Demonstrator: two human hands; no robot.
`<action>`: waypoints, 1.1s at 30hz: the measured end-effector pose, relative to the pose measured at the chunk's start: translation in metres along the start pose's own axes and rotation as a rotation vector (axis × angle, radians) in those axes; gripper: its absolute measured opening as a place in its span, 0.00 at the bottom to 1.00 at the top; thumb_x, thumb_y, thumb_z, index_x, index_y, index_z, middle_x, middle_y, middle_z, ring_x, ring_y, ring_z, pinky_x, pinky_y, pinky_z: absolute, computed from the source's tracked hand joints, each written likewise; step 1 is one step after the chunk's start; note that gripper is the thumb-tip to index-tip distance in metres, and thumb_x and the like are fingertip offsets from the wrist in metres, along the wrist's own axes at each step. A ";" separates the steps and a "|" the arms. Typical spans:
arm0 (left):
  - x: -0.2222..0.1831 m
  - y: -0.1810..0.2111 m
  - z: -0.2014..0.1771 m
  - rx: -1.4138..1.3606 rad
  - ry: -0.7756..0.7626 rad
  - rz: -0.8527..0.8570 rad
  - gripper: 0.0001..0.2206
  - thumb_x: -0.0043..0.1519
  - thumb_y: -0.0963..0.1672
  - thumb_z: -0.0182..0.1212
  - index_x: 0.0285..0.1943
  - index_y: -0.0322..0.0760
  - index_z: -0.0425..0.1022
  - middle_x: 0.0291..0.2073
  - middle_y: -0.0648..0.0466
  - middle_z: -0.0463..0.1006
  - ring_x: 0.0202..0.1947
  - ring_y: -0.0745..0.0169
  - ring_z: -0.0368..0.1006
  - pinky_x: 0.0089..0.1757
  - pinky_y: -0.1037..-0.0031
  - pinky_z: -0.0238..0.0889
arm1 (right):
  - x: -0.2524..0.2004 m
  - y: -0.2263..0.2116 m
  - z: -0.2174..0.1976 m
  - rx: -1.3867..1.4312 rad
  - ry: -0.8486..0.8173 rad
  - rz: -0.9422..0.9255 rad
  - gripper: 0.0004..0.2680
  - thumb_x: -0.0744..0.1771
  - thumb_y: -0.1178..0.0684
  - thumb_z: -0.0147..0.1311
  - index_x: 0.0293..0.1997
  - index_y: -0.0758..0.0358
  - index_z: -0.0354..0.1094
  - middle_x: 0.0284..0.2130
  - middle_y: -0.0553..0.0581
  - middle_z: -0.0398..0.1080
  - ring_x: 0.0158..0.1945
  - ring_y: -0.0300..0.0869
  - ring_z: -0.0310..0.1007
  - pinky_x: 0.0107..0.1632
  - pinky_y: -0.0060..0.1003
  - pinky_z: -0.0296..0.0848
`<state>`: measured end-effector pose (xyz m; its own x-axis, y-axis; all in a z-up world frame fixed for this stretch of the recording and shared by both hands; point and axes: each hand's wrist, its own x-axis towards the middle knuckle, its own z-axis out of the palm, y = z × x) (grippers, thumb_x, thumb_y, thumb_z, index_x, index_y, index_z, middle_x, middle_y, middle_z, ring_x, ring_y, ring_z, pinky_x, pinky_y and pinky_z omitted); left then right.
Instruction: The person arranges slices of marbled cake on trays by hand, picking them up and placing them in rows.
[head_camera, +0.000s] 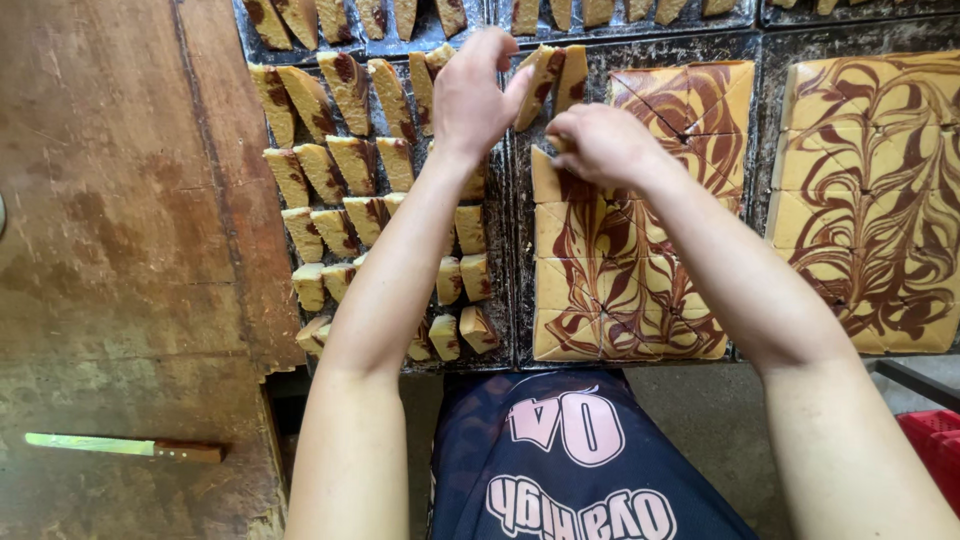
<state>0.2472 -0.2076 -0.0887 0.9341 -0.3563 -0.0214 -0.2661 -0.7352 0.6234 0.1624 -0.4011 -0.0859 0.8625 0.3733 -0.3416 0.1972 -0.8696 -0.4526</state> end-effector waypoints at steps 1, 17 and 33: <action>-0.005 0.003 0.003 0.052 -0.049 0.095 0.10 0.67 0.48 0.66 0.52 0.44 0.75 0.39 0.57 0.80 0.38 0.67 0.78 0.41 0.74 0.76 | -0.001 0.006 0.000 0.068 0.078 -0.058 0.08 0.69 0.52 0.56 0.52 0.58 0.73 0.46 0.55 0.77 0.50 0.47 0.77 0.58 0.45 0.74; -0.057 0.034 0.001 0.164 -0.561 0.164 0.29 0.52 0.52 0.71 0.61 0.44 0.66 0.47 0.54 0.79 0.48 0.56 0.77 0.50 0.60 0.67 | -0.008 0.046 -0.006 0.030 0.100 0.057 0.13 0.63 0.54 0.69 0.50 0.62 0.75 0.44 0.62 0.76 0.50 0.54 0.76 0.55 0.48 0.73; -0.038 0.015 0.019 0.268 -0.288 0.170 0.19 0.56 0.46 0.72 0.49 0.40 0.65 0.35 0.49 0.80 0.38 0.45 0.79 0.39 0.55 0.71 | -0.053 -0.025 -0.014 0.141 -0.161 0.025 0.19 0.67 0.38 0.57 0.54 0.64 0.71 0.49 0.62 0.73 0.53 0.50 0.73 0.58 0.47 0.73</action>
<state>0.2031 -0.2163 -0.0931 0.7772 -0.6039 -0.1767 -0.4988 -0.7625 0.4121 0.1185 -0.4037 -0.0456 0.7787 0.4085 -0.4762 0.0995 -0.8298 -0.5491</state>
